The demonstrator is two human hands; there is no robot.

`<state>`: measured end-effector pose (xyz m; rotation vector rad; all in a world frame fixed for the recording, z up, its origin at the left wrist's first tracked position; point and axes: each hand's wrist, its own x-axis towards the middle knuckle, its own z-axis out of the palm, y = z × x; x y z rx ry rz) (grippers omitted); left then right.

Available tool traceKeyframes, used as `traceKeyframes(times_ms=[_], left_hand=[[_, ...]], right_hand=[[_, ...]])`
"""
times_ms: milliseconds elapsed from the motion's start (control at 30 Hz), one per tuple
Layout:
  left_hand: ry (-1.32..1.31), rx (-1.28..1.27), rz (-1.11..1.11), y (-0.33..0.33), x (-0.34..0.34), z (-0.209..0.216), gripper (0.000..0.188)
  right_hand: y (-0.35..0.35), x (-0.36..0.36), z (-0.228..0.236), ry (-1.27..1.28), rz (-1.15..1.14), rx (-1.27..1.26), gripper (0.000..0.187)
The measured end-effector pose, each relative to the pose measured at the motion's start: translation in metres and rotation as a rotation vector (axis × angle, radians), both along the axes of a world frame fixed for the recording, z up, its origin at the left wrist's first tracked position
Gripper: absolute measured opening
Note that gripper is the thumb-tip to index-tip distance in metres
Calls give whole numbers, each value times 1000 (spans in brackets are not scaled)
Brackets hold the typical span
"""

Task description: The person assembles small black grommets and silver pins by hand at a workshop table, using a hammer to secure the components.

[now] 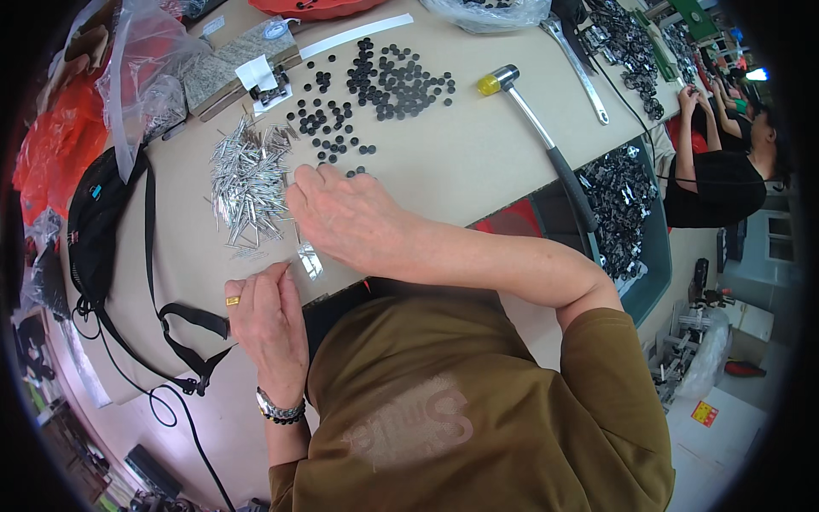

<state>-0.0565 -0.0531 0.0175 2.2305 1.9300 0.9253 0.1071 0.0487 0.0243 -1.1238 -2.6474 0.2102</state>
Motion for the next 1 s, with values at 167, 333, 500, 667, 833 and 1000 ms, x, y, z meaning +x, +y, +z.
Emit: traceKeyframes(times_ms=[167,333,500,667,833,1000], left_hand=[[-187,-69,-16,14,11,4,17],[-256,-17,-106,30,29,-7,15],[-236,-32,-128,38,36,-6,13],[-235,-9,-85,42,37,-6,15],[-237,-32,-57,44,38,-10,17],[-228,-18,-32,41,38,-11,18]], right_hand=[[2,27,14,161,-59,-12,19],[28,74,9,307,-147,-66,19],[40,95,-2,433,-70,-90,12],[39,99,2,472,-228,-138,10],[33,104,9,376,-268,-265,8],[29,99,8,82,-170,-116,13]])
